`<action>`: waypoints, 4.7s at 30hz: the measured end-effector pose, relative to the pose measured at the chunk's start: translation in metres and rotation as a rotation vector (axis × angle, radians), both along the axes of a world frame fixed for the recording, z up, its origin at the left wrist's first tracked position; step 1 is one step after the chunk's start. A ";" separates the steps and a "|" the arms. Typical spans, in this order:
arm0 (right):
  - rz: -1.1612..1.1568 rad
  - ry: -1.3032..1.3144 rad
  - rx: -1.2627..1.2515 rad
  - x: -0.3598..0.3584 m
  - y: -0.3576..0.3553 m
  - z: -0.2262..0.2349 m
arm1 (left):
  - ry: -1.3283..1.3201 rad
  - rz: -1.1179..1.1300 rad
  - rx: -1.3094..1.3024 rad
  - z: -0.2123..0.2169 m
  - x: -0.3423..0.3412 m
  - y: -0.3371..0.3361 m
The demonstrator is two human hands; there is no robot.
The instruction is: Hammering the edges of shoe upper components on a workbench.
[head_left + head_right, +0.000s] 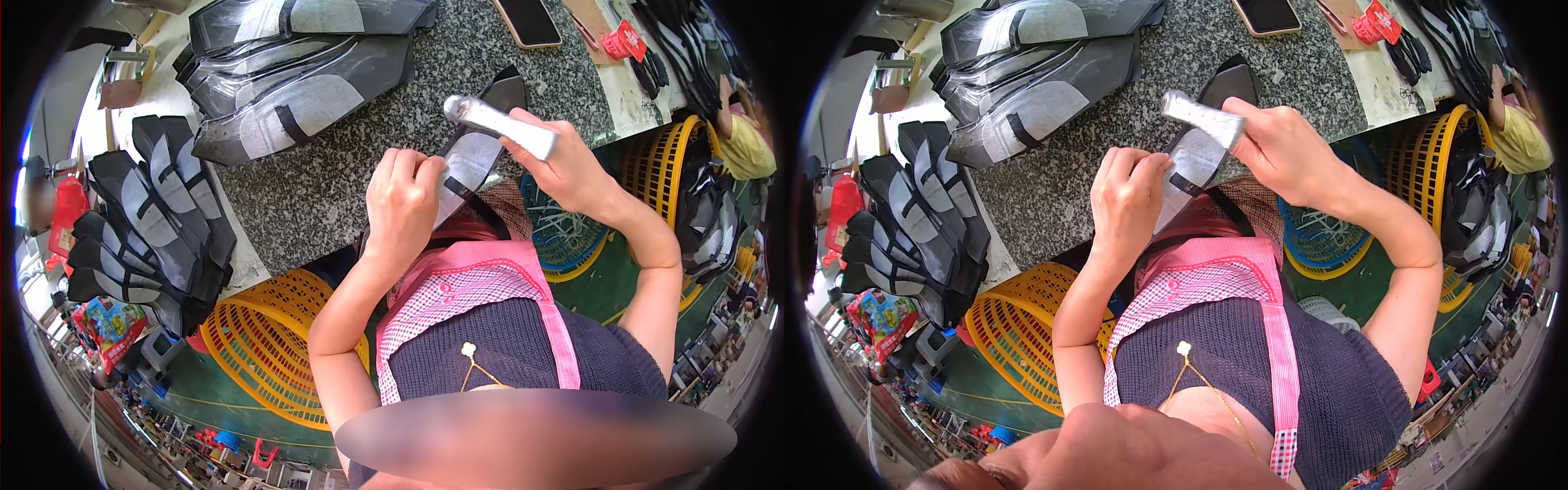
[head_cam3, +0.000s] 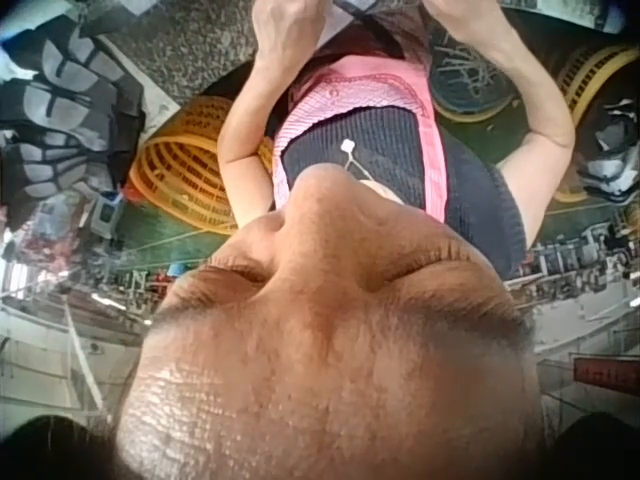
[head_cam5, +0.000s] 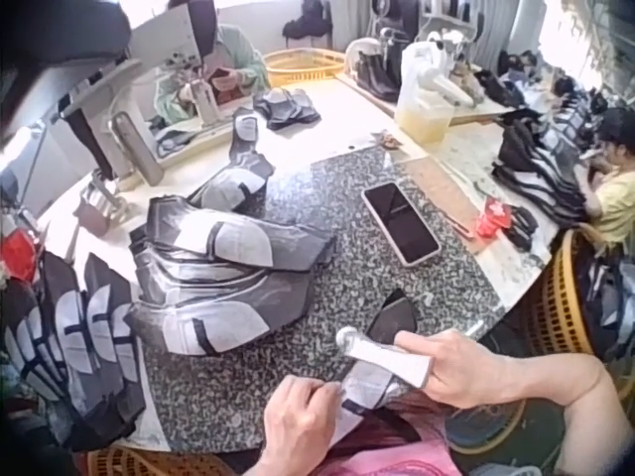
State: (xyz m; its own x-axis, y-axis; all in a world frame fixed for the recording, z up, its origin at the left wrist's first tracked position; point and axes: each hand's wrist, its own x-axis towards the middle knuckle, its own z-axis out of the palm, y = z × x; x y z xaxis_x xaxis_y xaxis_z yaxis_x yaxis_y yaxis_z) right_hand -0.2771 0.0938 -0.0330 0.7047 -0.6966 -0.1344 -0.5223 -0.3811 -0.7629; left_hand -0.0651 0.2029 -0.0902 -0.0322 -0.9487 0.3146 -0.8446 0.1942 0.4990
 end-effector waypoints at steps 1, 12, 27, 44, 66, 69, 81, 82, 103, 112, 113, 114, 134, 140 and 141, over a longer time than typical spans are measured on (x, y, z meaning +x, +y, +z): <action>0.001 0.002 0.000 0.001 0.005 0.002 | -0.042 0.021 -0.035 0.000 -0.001 0.000; 0.058 -0.087 -0.043 0.010 0.008 0.000 | 0.148 0.092 0.024 0.005 0.005 0.021; 0.224 0.003 0.013 0.013 0.036 -0.002 | -0.101 -0.047 -0.063 0.001 0.018 0.045; 0.052 0.004 -0.049 0.013 0.011 0.019 | 0.035 -0.049 -0.108 -0.010 0.010 0.029; 0.118 0.030 -0.107 0.010 0.014 -0.008 | -0.102 -0.146 0.028 0.008 0.025 0.023; 0.125 -0.033 0.030 0.014 0.027 0.003 | -0.188 -0.192 -0.056 0.005 0.025 0.028; 0.298 0.176 -0.018 0.021 0.039 -0.003 | -0.044 -0.142 0.000 0.007 0.042 0.037; 0.306 0.189 -0.026 0.022 0.041 -0.005 | 0.054 -0.114 0.033 0.001 0.046 0.036; 0.367 0.150 0.062 0.039 0.043 -0.003 | -0.077 -0.033 -0.083 -0.006 0.049 0.069; 0.269 0.018 0.011 0.040 0.037 -0.001 | 0.134 0.298 -0.008 -0.005 0.033 0.078; 0.270 0.019 0.011 0.039 0.039 -0.002 | 0.098 0.304 -0.033 -0.004 0.031 0.078; 0.318 0.062 0.002 0.038 0.041 -0.004 | 0.065 0.285 -0.049 -0.006 0.030 0.080; 0.439 0.166 -0.014 0.048 0.039 -0.018 | -0.256 0.034 -0.168 -0.008 0.009 0.089; 0.399 0.022 -0.090 0.050 0.039 -0.007 | -0.359 0.001 -0.108 -0.029 -0.024 0.092; 0.402 0.022 -0.090 0.048 0.040 -0.007 | -0.384 0.007 -0.122 -0.031 -0.025 0.092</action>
